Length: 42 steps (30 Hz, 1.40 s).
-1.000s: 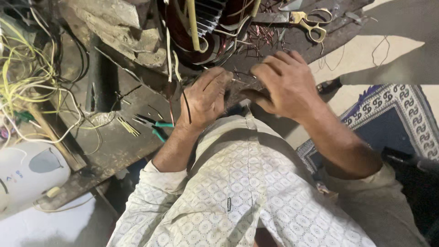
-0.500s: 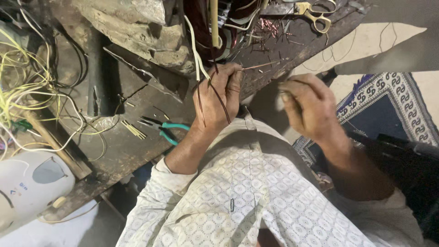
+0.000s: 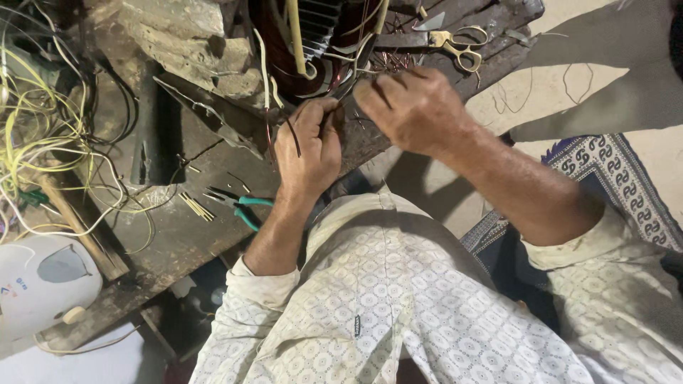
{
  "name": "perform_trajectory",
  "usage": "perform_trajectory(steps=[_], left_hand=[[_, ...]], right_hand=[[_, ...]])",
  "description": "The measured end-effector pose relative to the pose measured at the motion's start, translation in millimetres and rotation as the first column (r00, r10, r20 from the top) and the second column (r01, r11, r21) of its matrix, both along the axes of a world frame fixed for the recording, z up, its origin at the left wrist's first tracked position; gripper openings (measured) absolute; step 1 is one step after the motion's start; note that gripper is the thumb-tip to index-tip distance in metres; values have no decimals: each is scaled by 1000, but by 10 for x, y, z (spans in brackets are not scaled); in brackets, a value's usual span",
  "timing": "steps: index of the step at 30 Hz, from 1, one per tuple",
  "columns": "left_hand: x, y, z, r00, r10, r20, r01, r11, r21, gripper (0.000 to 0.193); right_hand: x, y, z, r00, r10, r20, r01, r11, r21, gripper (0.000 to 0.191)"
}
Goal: The person strips insulation from copper wires and twists them together by hand at a workbench. They repeatedly strip wire ends and join them, using pliers and scissors visible on the table.
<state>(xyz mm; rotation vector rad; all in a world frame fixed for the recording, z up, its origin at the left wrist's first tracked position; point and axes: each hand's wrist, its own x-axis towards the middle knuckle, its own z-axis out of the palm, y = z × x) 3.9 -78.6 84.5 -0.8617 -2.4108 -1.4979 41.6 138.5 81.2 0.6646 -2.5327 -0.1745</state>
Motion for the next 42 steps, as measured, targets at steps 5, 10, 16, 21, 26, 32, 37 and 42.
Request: perform_trajectory(steps=[5,10,16,21,26,32,37,42], left_hand=[[14,12,-2,993,22,116,-26,999,31,9],[-1,1,3,1000,19,-13,-19,1000,1,16],[-16,29,2,999,-21,37,21,1000,-16,12],[-3,-7,11,996,19,89,-16,999,-31,11],[-37,-7,10,999,-29,-18,28,999,-41,20],[-10,9,-6,997,-74,-3,74,997,19,6],[-34,-80,-83,992,-126,-3,126,991,40,8],[-104,-146,-281,973,-219,-73,220,975,14,15]], right_hand=[[164,339,-9,991,-105,83,124,955,-270,11],[104,-155,-241,999,27,39,-20,985,-172,16],[-23,96,-224,995,7,103,15,979,-204,15],[123,404,63,958,-160,239,259,839,-479,17],[61,-166,-314,990,85,113,-46,951,-307,26],[72,417,-90,967,-86,239,173,911,-375,14],[364,427,-88,671,123,731,712,169,-682,16],[469,-236,-672,537,630,561,794,-151,-590,16]])
